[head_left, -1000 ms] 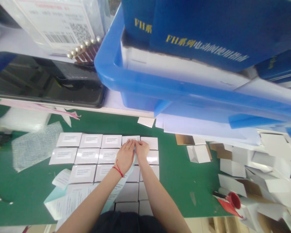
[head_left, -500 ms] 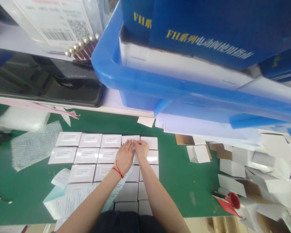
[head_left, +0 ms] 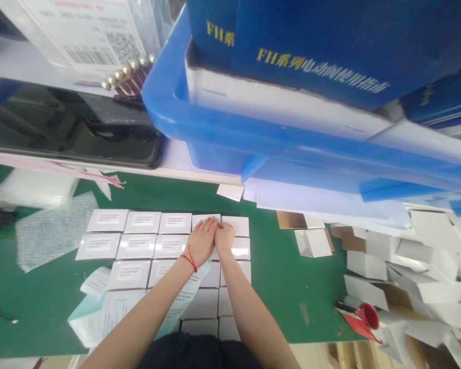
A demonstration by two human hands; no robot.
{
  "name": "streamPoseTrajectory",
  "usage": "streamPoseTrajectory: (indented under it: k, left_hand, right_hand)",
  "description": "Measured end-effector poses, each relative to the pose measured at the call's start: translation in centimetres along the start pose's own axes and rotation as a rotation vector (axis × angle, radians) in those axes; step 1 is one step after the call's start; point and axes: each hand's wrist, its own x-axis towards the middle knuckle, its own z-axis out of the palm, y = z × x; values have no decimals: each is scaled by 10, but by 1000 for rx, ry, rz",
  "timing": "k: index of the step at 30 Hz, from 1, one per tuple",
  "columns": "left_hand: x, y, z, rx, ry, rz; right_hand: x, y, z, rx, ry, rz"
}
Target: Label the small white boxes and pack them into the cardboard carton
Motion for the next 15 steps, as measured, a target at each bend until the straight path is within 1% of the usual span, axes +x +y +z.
streamPoseTrajectory:
  k: [3, 7, 11, 15]
  left_hand:
    - [1, -2, 0, -27, 0, 7]
    - [-9, -7, -5, -14, 36, -57]
    - [-26, -16, -11, -26, 108, -150]
    - [-31, -22, -9, -85, 123, -173]
  right_hand:
    - [0, 0, 0, -3, -4, -15]
    - [1, 1, -2, -2, -8, -41]
    - [1, 8, -2, 126, -62, 2]
    - [-6, 21, -2, 231, -149, 59]
